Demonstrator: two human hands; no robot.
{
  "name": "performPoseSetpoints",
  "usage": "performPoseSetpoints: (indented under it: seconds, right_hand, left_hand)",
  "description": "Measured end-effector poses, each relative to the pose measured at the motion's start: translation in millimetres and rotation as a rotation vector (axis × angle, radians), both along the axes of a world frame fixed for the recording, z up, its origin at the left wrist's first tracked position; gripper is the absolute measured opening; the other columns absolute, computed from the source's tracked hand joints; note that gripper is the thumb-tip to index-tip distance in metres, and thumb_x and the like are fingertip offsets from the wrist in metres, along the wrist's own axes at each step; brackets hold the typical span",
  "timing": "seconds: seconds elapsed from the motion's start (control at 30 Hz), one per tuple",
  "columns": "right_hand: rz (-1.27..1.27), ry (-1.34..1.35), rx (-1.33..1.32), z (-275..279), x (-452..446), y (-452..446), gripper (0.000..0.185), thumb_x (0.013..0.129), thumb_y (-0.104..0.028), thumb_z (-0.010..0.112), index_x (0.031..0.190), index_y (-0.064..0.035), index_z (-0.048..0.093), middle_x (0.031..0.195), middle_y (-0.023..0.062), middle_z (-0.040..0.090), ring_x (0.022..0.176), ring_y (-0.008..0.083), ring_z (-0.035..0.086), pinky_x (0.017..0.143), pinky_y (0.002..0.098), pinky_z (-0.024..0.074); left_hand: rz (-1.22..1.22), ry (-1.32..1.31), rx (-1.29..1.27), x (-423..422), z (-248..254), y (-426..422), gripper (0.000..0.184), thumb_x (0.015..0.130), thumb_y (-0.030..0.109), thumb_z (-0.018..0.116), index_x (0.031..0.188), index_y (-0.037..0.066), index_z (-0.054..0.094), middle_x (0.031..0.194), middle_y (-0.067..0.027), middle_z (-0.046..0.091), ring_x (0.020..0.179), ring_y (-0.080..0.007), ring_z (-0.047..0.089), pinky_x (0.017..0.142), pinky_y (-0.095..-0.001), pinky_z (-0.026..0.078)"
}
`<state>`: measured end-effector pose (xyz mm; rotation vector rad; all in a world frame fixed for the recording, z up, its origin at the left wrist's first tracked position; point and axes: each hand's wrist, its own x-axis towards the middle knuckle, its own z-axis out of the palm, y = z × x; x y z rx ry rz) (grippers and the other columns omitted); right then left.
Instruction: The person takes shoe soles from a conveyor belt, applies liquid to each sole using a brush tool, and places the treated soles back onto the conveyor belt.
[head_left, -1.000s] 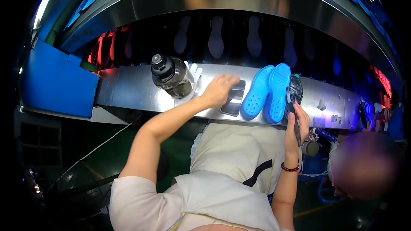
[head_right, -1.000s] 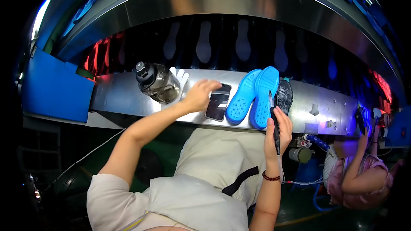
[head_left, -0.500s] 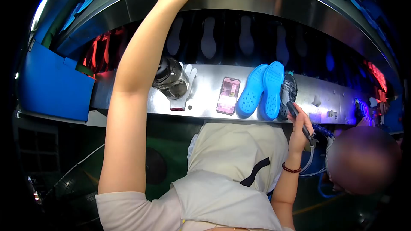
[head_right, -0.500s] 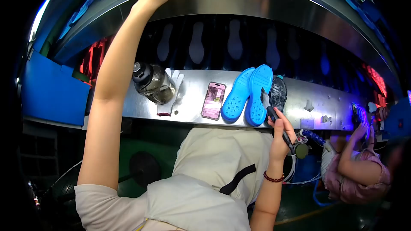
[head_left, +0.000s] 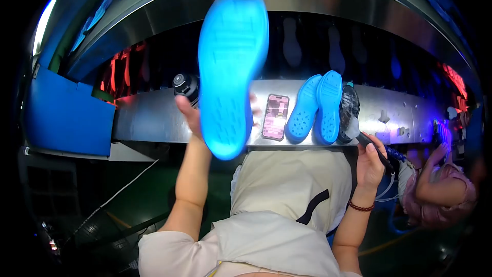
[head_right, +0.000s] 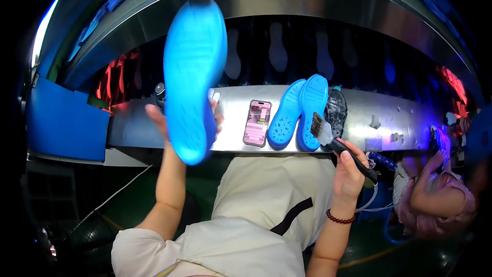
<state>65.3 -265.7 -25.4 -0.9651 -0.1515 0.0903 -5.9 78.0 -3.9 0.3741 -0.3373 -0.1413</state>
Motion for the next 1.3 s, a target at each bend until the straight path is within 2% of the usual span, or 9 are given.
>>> performPoseSetpoints:
  seconds: [0.1, 0.13, 0.2, 0.37, 0.63, 0.87, 1.0, 1.13, 1.3]
  right_hand:
    - [0.138, -0.031, 0.061, 7.1, -0.2, 7.7, 0.025, 0.078, -0.001, 0.052, 0.101, 0.0067, 0.052, 0.104, 0.0226, 0.054, 0.102, 0.0287, 0.052, 0.091, 0.0358, 0.0395]
    - [0.163, -0.006, 0.047, 7.7, -1.7, 14.2, 0.024, 0.077, 0.001, 0.052, 0.099, 0.0074, 0.054, 0.101, 0.0221, 0.056, 0.099, 0.028, 0.054, 0.091, 0.0355, 0.0401]
    - [0.196, 0.079, -0.06, 9.3, -3.8, 33.2, 0.022, 0.074, 0.002, 0.056, 0.095, 0.0083, 0.057, 0.094, 0.0189, 0.06, 0.087, 0.022, 0.059, 0.085, 0.0313, 0.0429]
    - [0.187, 0.13, -0.167, -7.1, 19.0, 47.4, 0.02, 0.074, 0.0, 0.059, 0.092, 0.0069, 0.059, 0.089, 0.0142, 0.062, 0.082, 0.0155, 0.058, 0.079, 0.0259, 0.0431]
    - [0.08, -0.182, -0.616, 11.8, 31.0, 79.8, 0.013, 0.073, -0.003, 0.062, 0.085, 0.0019, 0.063, 0.075, 0.006, 0.063, 0.065, 0.0064, 0.056, 0.058, 0.0185, 0.0428]
    - [0.17, -0.69, -0.963, 19.2, -25.7, 67.5, 0.014, 0.064, -0.006, 0.064, 0.078, -0.0014, 0.064, 0.081, 0.0131, 0.063, 0.075, 0.0247, 0.061, 0.068, 0.0309, 0.0467]
    - [0.5, -0.346, -0.77, 42.4, -30.4, 19.7, 0.02, 0.066, -0.005, 0.064, 0.084, 0.0027, 0.063, 0.084, 0.0142, 0.064, 0.078, 0.021, 0.062, 0.074, 0.0281, 0.0461]
    - [-0.028, -0.196, -0.649, 50.9, -10.7, 14.7, 0.022, 0.072, -0.001, 0.061, 0.092, 0.0068, 0.061, 0.088, 0.0137, 0.063, 0.08, 0.0157, 0.06, 0.075, 0.0244, 0.0457]
    - [0.477, -0.399, -0.382, 44.1, -15.2, 19.9, 0.02, 0.072, 0.001, 0.058, 0.09, 0.0071, 0.06, 0.089, 0.0174, 0.062, 0.081, 0.0236, 0.06, 0.076, 0.0297, 0.0456]
  left_hand:
    - [-0.123, 0.263, 0.202, -0.1, -45.2, -35.5, 0.072, 0.07, 0.031, 0.057, 0.125, -0.004, 0.029, 0.111, -0.0249, 0.049, 0.101, -0.0355, 0.051, 0.088, -0.0468, 0.039]
    - [-0.126, 0.472, 0.303, -0.6, -63.9, -52.1, 0.081, 0.069, 0.045, 0.059, 0.126, -0.005, 0.029, 0.116, -0.0249, 0.045, 0.103, -0.0369, 0.049, 0.092, -0.0485, 0.037]
    - [-0.207, 0.442, 0.023, 5.4, -81.1, -88.4, 0.094, 0.07, 0.075, 0.027, 0.128, 0.001, 0.029, 0.119, -0.0216, 0.044, 0.11, -0.0355, 0.043, 0.095, -0.0464, 0.033]
    - [-0.243, 0.476, -0.032, 14.6, -66.2, -131.5, 0.098, 0.067, 0.079, 0.009, 0.125, 0.005, 0.035, 0.108, -0.0211, 0.051, 0.098, -0.0339, 0.05, 0.087, -0.0464, 0.04]
    - [-0.066, 0.575, 0.126, 29.8, -48.7, -153.0, 0.09, 0.073, 0.074, 0.005, 0.124, 0.006, 0.036, 0.11, -0.0173, 0.05, 0.1, -0.0276, 0.051, 0.087, -0.0418, 0.041]
    - [0.079, 0.59, 0.224, 43.6, -46.7, -114.8, 0.087, 0.076, 0.07, 0.001, 0.124, 0.008, 0.037, 0.108, -0.0156, 0.051, 0.099, -0.0257, 0.051, 0.089, -0.0402, 0.04]
    - [-0.031, 0.498, 0.218, 26.8, -51.2, -125.7, 0.089, 0.075, 0.072, 0.004, 0.121, 0.006, 0.04, 0.103, -0.0153, 0.053, 0.093, -0.0258, 0.053, 0.083, -0.0415, 0.044]
    - [-0.154, 0.561, 0.102, 20.3, -44.5, -168.7, 0.087, 0.075, 0.073, 0.01, 0.123, 0.006, 0.038, 0.108, -0.0141, 0.051, 0.097, -0.0267, 0.051, 0.086, -0.0402, 0.042]
    - [-0.047, 0.688, 0.128, 22.8, -16.6, -171.4, 0.089, 0.073, 0.075, 0.017, 0.124, 0.005, 0.036, 0.11, -0.017, 0.05, 0.097, -0.0279, 0.052, 0.085, -0.041, 0.042]
